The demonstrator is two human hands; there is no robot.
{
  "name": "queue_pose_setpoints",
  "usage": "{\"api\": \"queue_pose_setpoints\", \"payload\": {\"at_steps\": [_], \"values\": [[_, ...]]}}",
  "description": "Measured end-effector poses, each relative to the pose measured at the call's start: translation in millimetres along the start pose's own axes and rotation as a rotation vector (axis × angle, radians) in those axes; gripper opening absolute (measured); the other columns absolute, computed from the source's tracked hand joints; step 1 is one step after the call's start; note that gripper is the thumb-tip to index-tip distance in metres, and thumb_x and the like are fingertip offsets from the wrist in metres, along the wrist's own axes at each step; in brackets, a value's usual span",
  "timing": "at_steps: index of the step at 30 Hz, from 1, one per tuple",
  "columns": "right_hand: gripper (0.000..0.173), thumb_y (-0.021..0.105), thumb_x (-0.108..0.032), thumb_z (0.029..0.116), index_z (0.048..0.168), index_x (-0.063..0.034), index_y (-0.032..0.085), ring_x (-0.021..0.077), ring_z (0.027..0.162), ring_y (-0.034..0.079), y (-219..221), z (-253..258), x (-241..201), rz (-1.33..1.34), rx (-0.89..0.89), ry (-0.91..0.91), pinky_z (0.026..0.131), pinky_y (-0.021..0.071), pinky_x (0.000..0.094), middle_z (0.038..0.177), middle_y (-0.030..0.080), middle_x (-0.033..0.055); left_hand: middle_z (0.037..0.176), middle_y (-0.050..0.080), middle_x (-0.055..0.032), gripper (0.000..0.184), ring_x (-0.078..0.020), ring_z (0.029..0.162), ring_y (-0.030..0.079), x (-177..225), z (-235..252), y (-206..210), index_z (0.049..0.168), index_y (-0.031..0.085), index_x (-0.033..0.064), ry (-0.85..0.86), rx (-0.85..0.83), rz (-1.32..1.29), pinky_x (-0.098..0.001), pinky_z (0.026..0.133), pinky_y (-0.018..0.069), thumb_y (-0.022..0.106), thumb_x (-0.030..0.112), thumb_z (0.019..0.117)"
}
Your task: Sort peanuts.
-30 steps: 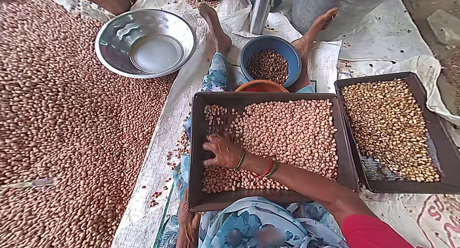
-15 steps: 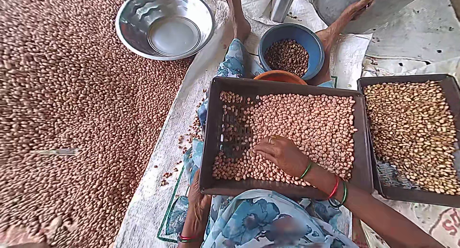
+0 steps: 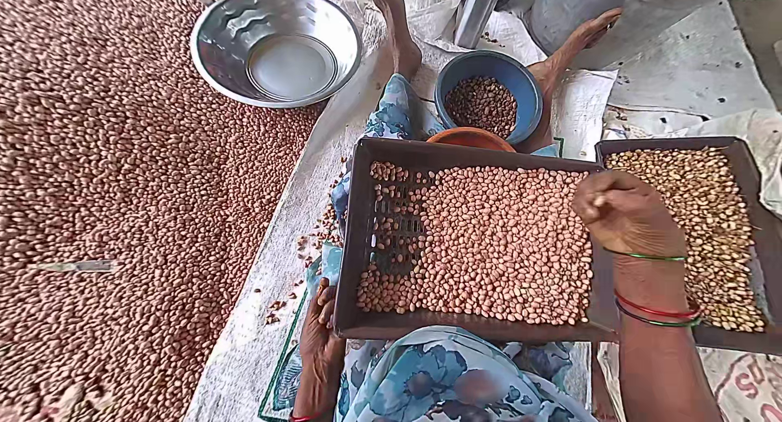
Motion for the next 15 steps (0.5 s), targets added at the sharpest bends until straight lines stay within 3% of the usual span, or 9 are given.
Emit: {"api": "queue_pose_setpoints", "payload": {"at_steps": [2, 3, 4, 6, 8, 10, 11, 13, 15], "values": [[0.011, 0.059, -0.019, 0.1012, 0.103, -0.0092, 0.061, -0.0021, 0.067, 0.062, -34.6, -5.5, -5.9, 0.752, 0.127, -0.214, 0.059, 0.0513, 0.0079, 0.09, 0.066, -0.0033, 0.065, 0.063, 0.0037, 0.048, 0.0008, 0.047, 0.057, 7.9, 3.3, -2.8, 0.098, 0.065, 0.0032, 0.006, -0.047, -0.032, -0.0107, 0.045, 0.0477, 0.02, 0.017, 0.1095], [0.023, 0.045, -0.03, 0.107, 0.115, -0.0097, 0.053, -0.0007, 0.072, 0.064, -43.0, -9.5, -2.8, 0.862, 0.177, -0.266, 0.062, 0.0533, 0.0088, 0.099, 0.064, -0.0011, 0.066, 0.062, 0.0038, 0.046, 0.0008, 0.047, 0.057, 11.2, 5.2, -3.2, 0.099, 0.064, 0.0033, 0.001, -0.069, -0.053, -0.0105, 0.045, 0.0475, 0.022, 0.018, 0.1095], [0.035, 0.036, -0.041, 0.1091, 0.119, -0.0139, 0.055, -0.0007, 0.075, 0.065, -40.4, -16.2, 3.2, 0.803, 0.252, -0.192, 0.064, 0.0542, 0.0098, 0.102, 0.067, -0.0036, 0.067, 0.063, 0.0033, 0.044, 0.0004, 0.049, 0.058, 14.3, 6.7, -3.0, 0.1, 0.065, 0.0028, -0.011, -0.097, -0.076, -0.0107, 0.046, 0.048, 0.025, 0.018, 0.1099], [0.04, 0.033, -0.036, 0.1104, 0.102, -0.0228, 0.07, -0.0013, 0.069, 0.065, -6.5, -33.9, 23.0, 0.472, 0.287, 0.127, 0.061, 0.054, 0.0122, 0.087, 0.071, -0.0099, 0.069, 0.063, 0.0044, 0.041, 0.0017, 0.05, 0.057, 19.1, 11.6, 3.2, 0.099, 0.063, 0.0047, -0.01, -0.135, -0.07, -0.0097, 0.047, 0.0479, 0.026, 0.019, 0.11], [0.031, 0.051, -0.021, 0.104, 0.091, -0.0162, 0.078, 0.0, 0.072, 0.068, 46.7, -55.4, 42.9, 0.128, -0.08, 0.434, 0.07, 0.057, 0.0161, 0.081, 0.075, -0.0073, 0.069, 0.062, 0.0056, 0.043, 0.003, 0.049, 0.057, 21.4, 14.3, 15.2, 0.099, 0.063, 0.0056, 0.013, -0.145, -0.032, -0.0088, 0.047, 0.0469, 0.024, 0.02, 0.1109], [0.028, 0.048, -0.008, 0.1019, 0.106, -0.0026, 0.075, 0.0054, 0.084, 0.066, 101.6, -68.7, 60.0, -0.312, -0.623, 0.546, 0.081, 0.0529, 0.0226, 0.093, 0.073, 0.0028, 0.067, 0.062, 0.0059, 0.046, 0.0034, 0.048, 0.056, 21.2, 16.8, 30.6, 0.095, 0.06, 0.0064, 0.045, -0.152, 0.008, -0.0087, 0.045, 0.0458, 0.019, 0.02, 0.1111], [0.029, 0.049, -0.005, 0.1005, 0.115, 0.0018, 0.073, 0.0188, 0.093, 0.068, 126.1, -73.8, 68.1, -0.486, -0.808, 0.515, 0.087, 0.0515, 0.0348, 0.101, 0.074, 0.0139, 0.068, 0.061, 0.0064, 0.046, 0.0036, 0.048, 0.056, 20.6, 18.3, 36.6, 0.096, 0.058, 0.0071, 0.053, -0.17, 0.015, -0.0084, 0.045, 0.0456, 0.016, 0.02, 0.1109], [0.037, 0.052, -0.002, 0.0978, 0.131, 0.0029, 0.067, 0.0363, 0.112, 0.065, 157.2, -77.0, 79.0, -0.643, -0.903, 0.388, 0.101, 0.0463, 0.0472, 0.119, 0.07, 0.0247, 0.068, 0.061, 0.0057, 0.046, 0.003, 0.048, 0.056, 19.0, 21.2, 45.3, 0.098, 0.057, 0.0063, 0.067, -0.185, 0.012, -0.0085, 0.045, 0.0457, 0.015, 0.019, 0.1102], [0.045, 0.054, -0.001, 0.0976, 0.143, -0.0006, 0.059, 0.0378, 0.134, 0.055, 160.3, -61.3, 75.6, -0.689, -0.796, 0.31, 0.115, 0.0388, 0.0458, 0.143, 0.058, 0.0253, 0.068, 0.061, 0.0057, 0.046, 0.0029, 0.048, 0.055, 16.1, 23.6, 50.4, 0.1, 0.057, 0.0058, 0.066, -0.198, 0.018, -0.0083, 0.045, 0.0454, 0.013, 0.02, 0.1101]]}}
Point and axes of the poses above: each hand's wrist, its own z-axis towards the middle knuckle, its own y-axis out of the palm, x = y × z, the point moved 3 cm from there along z, towards the middle knuckle
